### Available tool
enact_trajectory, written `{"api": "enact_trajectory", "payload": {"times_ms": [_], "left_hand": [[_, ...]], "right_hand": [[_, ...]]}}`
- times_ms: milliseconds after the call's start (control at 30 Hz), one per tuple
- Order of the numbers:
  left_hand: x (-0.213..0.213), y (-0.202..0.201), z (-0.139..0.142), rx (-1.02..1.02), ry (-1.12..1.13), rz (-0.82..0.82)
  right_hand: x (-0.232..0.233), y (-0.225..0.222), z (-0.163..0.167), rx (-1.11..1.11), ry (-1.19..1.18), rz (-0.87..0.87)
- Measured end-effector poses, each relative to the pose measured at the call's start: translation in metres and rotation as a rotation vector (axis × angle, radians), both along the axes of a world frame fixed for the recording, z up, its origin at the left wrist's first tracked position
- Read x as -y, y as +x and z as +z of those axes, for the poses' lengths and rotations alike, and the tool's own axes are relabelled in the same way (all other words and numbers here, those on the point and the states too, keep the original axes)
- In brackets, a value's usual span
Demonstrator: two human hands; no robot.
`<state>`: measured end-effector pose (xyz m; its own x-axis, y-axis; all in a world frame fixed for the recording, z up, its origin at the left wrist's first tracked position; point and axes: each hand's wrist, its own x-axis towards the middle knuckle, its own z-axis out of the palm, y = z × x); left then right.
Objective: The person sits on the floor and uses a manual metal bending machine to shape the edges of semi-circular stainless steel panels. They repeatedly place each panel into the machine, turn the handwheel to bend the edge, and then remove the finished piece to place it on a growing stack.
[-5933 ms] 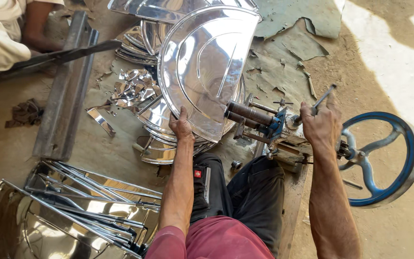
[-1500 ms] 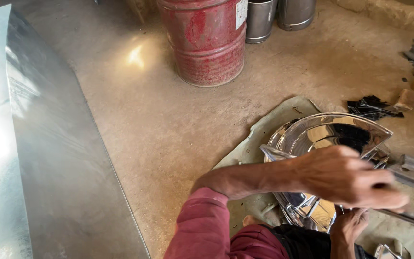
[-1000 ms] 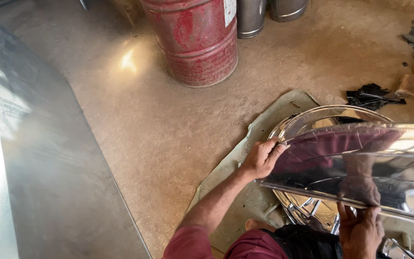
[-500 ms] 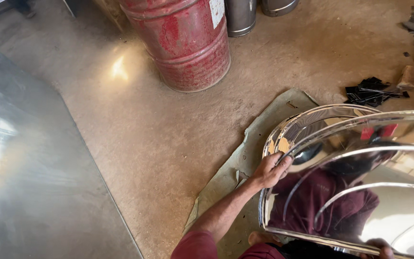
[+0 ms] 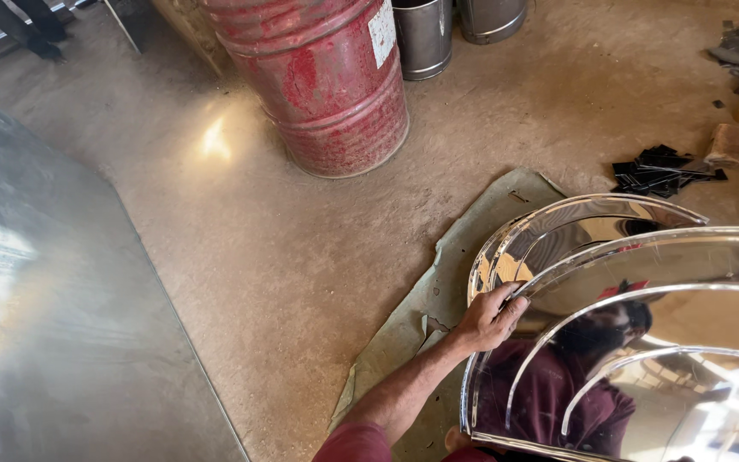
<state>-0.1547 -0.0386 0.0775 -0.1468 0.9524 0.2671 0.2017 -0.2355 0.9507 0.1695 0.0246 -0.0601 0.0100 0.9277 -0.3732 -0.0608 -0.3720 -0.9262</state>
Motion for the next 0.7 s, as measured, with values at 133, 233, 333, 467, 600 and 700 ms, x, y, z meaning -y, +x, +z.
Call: {"api": "enact_trajectory", "payload": {"times_ms": [133, 233, 333, 467, 600, 700], "left_hand": [[-0.007, -0.002, -0.010, -0.002, -0.053, -0.042], [-0.018, 0.001, -0.022, -0.010, -0.203, -0.080], [-0.032, 0.017, -0.030, 0.038, -0.253, -0.161], [-0.047, 0.060, -0.035, 0.027, -0.274, -0.226], [-0.049, 0.109, -0.055, 0.054, -0.460, -0.303], [-0.057, 0.154, -0.084, -0.401, 0.326, -0.031]], "right_hand": [[0.006, 0.005, -0.003, -0.001, -0.011, -0.034], [0.013, 0.010, 0.001, 0.016, -0.022, -0.090], [0.025, 0.018, 0.009, 0.039, -0.023, -0.164], [0.037, 0.003, 0.012, 0.071, -0.010, -0.284], [0.047, 0.001, 0.030, 0.098, 0.027, -0.395], [0.067, 0.064, 0.064, 0.089, 0.079, -0.488]]}}
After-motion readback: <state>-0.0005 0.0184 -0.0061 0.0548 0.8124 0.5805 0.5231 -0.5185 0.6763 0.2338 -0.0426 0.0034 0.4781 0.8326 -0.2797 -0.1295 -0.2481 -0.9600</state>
